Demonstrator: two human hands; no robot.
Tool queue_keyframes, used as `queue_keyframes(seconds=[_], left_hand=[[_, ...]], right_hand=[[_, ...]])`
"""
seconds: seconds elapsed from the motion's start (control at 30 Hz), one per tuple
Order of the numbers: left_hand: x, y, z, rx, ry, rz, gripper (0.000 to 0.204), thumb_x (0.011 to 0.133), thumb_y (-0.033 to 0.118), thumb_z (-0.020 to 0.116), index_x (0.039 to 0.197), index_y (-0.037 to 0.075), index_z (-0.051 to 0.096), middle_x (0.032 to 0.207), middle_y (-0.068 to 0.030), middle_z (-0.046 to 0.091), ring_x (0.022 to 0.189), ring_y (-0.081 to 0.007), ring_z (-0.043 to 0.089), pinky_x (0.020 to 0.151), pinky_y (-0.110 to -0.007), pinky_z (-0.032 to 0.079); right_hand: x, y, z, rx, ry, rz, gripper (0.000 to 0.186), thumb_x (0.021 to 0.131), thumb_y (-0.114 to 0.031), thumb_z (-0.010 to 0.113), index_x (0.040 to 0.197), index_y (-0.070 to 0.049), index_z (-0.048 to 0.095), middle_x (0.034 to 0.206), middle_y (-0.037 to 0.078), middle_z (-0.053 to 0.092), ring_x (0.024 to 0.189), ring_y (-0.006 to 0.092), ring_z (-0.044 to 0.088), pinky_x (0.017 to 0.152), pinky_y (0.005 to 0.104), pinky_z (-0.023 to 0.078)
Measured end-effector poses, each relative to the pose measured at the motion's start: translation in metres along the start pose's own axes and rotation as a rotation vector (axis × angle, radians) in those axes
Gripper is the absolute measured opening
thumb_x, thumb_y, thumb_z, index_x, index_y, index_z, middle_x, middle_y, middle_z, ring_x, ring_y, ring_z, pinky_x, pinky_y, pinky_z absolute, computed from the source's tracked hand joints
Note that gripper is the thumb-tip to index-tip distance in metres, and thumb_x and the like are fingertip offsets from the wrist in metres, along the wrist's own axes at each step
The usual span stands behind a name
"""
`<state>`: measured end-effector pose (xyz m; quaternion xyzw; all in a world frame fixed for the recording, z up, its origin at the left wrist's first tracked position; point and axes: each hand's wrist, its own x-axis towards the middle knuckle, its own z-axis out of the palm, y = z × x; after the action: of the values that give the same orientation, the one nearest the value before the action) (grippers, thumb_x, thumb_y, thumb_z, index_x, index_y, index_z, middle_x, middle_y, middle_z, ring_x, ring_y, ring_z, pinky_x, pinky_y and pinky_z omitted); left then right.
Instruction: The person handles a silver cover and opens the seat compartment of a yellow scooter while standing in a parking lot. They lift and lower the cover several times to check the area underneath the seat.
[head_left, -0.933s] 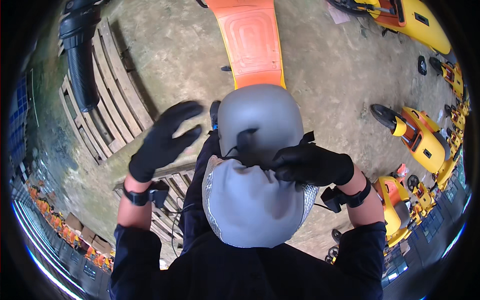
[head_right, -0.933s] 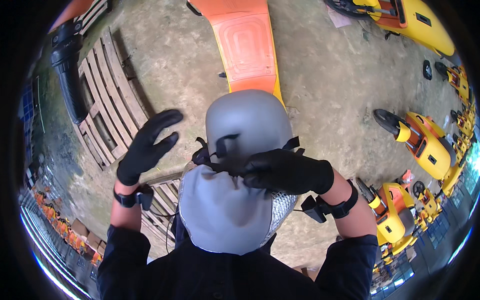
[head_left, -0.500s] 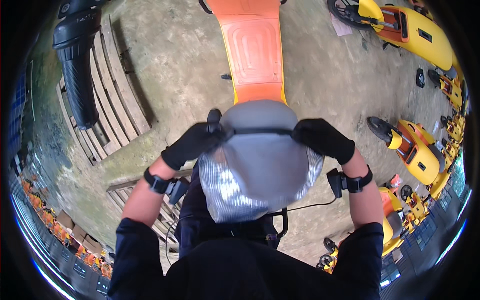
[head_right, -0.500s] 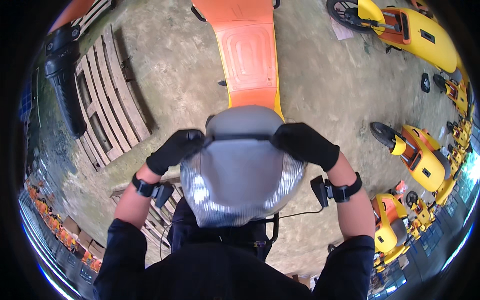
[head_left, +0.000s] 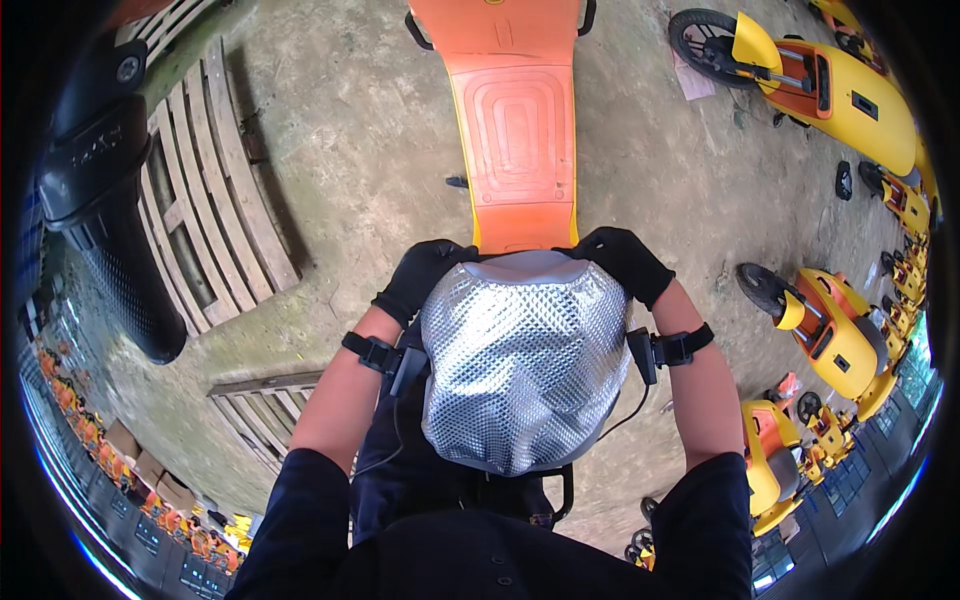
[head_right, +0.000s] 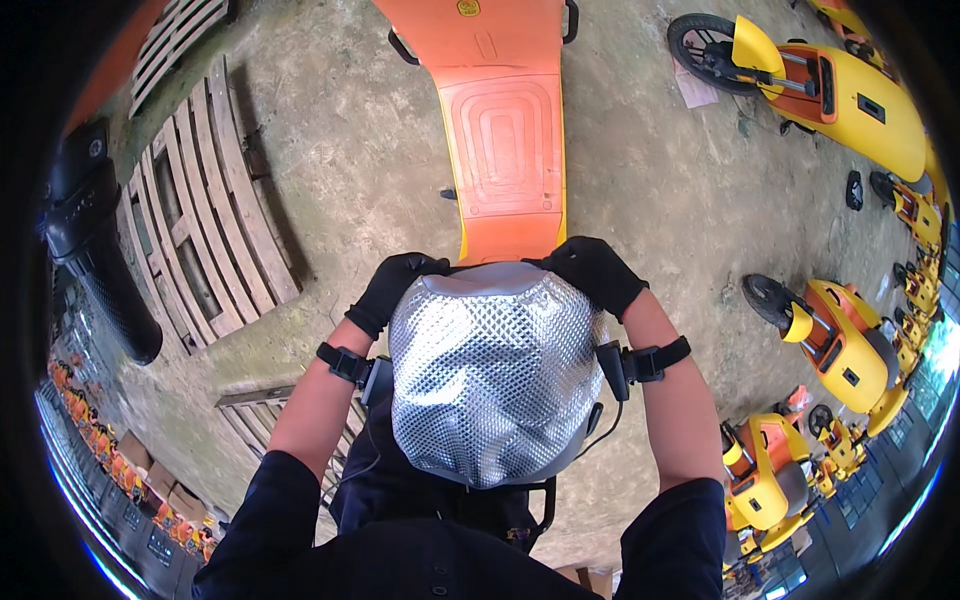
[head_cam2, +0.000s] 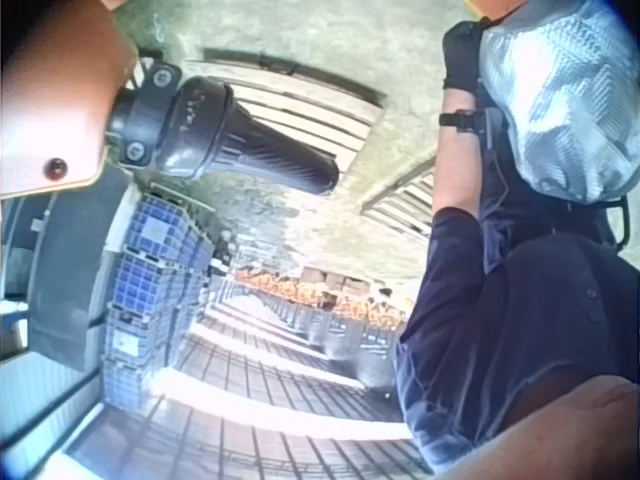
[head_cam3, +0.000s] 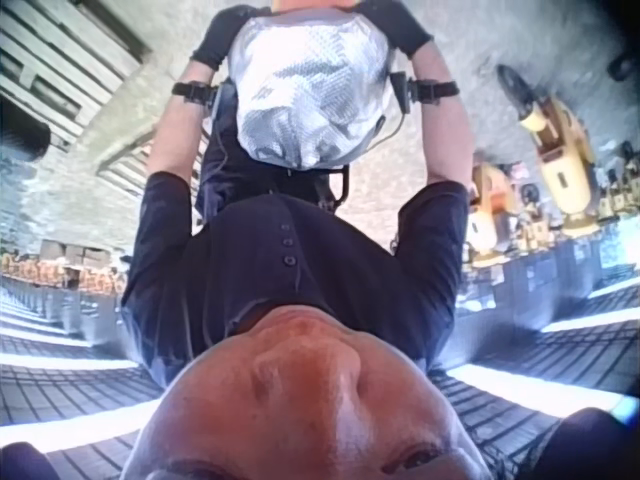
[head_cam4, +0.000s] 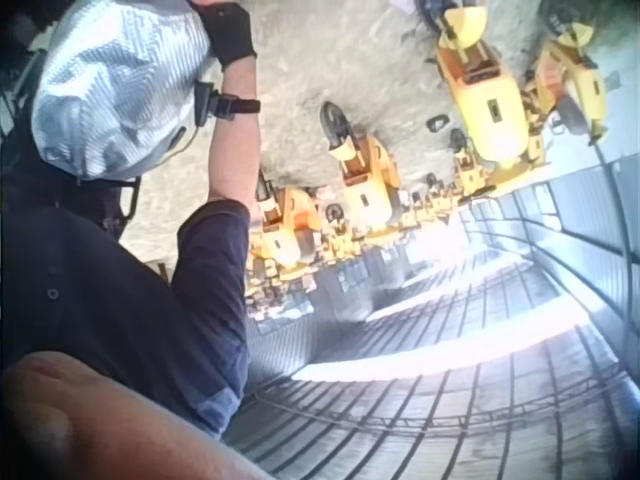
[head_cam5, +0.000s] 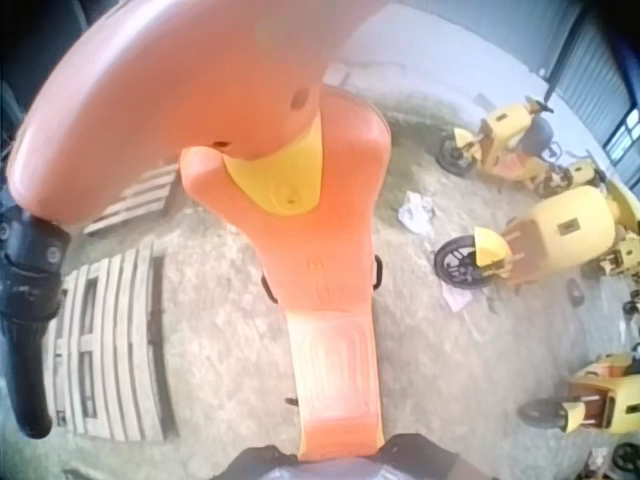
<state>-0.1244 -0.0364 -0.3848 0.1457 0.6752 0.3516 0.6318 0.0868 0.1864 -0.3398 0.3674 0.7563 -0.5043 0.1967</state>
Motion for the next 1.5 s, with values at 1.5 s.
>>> queue_keyframes(seconds=[1.5], left_hand=[[-0.075, -0.059, 0.010, 0.295, 0.068, 0.124, 0.033, 0.092, 0.030, 0.047, 0.087, 0.001, 0.062, 0.074, -0.0061, 0.062, 0.068, -0.0103, 0.056, 0.062, -0.028, 0.043]], right_hand=[[-0.106, 0.016, 0.023, -0.029, 0.069, -0.214, 0.023, 0.083, -0.018, 0.049, 0.100, -0.003, 0.053, 0.087, 0.017, 0.059, 0.085, 0.0351, 0.057, 0.071, 0.0359, 0.046]])
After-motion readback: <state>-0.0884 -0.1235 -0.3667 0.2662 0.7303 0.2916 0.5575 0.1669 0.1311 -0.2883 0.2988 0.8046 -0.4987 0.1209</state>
